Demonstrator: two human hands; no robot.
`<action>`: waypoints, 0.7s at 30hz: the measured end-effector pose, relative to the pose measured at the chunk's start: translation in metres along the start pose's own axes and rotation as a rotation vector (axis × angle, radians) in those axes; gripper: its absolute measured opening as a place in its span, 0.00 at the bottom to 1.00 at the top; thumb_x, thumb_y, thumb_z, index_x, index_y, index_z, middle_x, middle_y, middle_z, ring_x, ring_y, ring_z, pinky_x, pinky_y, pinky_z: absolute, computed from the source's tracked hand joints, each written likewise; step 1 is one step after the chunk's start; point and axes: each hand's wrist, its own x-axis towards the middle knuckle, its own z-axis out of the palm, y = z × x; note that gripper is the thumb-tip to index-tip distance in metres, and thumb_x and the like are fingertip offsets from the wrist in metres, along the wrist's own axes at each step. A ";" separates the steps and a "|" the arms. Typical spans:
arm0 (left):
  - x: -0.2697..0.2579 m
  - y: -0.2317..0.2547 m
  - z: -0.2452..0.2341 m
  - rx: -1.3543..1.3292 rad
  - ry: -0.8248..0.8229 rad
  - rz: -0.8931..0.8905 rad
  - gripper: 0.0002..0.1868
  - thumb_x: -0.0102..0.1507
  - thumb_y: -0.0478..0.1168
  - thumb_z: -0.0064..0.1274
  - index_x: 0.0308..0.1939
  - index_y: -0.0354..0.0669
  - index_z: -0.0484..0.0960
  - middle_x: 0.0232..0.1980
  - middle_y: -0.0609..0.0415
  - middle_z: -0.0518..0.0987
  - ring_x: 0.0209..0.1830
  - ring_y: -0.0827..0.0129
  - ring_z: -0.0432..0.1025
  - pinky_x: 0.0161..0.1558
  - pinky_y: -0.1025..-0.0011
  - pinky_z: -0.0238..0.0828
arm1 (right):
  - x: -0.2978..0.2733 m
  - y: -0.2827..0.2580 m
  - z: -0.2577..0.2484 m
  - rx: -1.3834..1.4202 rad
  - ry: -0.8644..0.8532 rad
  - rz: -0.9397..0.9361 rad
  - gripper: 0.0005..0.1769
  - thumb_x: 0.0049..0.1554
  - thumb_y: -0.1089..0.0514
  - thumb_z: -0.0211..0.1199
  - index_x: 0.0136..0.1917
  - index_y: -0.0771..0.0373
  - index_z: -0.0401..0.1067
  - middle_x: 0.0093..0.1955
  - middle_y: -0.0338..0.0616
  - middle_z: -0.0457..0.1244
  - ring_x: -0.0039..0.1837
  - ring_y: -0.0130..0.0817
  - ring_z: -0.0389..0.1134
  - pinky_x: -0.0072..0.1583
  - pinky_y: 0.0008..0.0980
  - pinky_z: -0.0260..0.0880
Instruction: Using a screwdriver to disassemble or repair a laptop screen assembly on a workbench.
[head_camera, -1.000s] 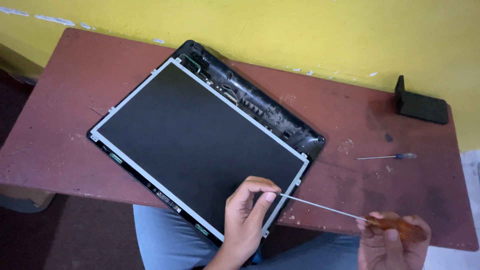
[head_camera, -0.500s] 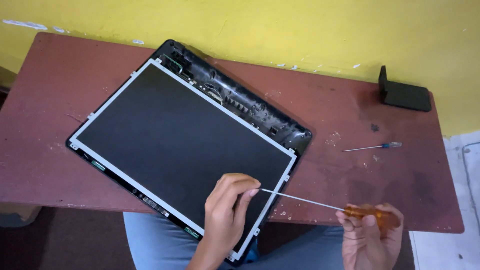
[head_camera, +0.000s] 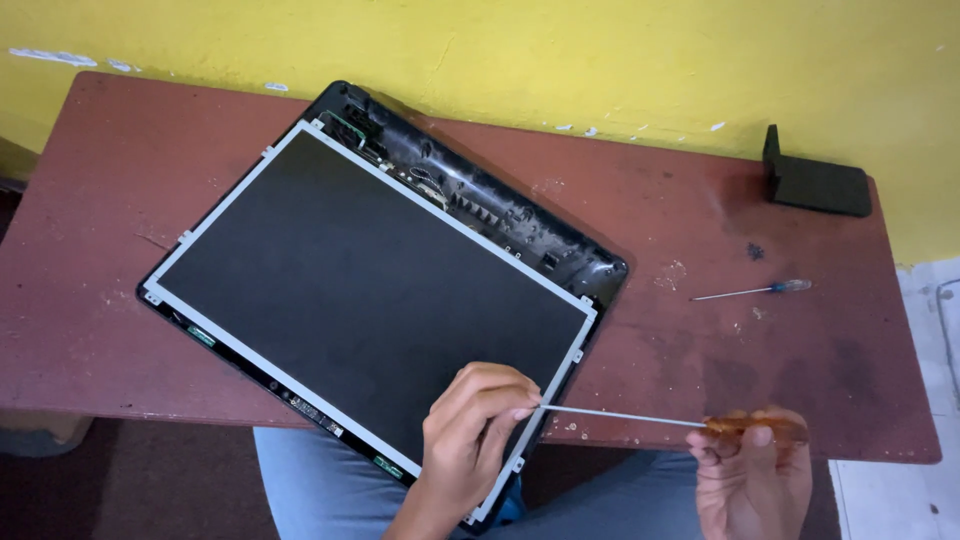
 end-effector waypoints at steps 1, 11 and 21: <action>0.001 0.000 -0.001 0.000 0.000 -0.001 0.07 0.72 0.33 0.45 0.43 0.36 0.78 0.42 0.48 0.81 0.40 0.58 0.79 0.45 0.67 0.76 | 0.000 0.000 0.000 0.000 0.000 0.001 0.16 0.60 0.52 0.72 0.59 0.53 0.73 0.48 0.48 0.71 0.41 0.43 0.76 0.46 0.36 0.82; 0.001 0.000 -0.005 0.043 -0.039 -0.001 0.06 0.72 0.34 0.46 0.46 0.35 0.78 0.45 0.46 0.80 0.44 0.55 0.79 0.49 0.64 0.78 | 0.005 0.001 -0.003 0.017 0.001 0.094 0.16 0.59 0.51 0.72 0.59 0.53 0.74 0.50 0.42 0.72 0.43 0.38 0.76 0.49 0.35 0.81; -0.015 -0.010 -0.010 0.015 -0.068 -0.082 0.30 0.66 0.48 0.61 0.66 0.39 0.68 0.62 0.41 0.76 0.64 0.48 0.75 0.66 0.54 0.73 | 0.011 0.002 -0.016 0.086 -0.057 0.047 0.16 0.63 0.53 0.70 0.63 0.55 0.75 0.51 0.51 0.73 0.42 0.44 0.76 0.46 0.35 0.82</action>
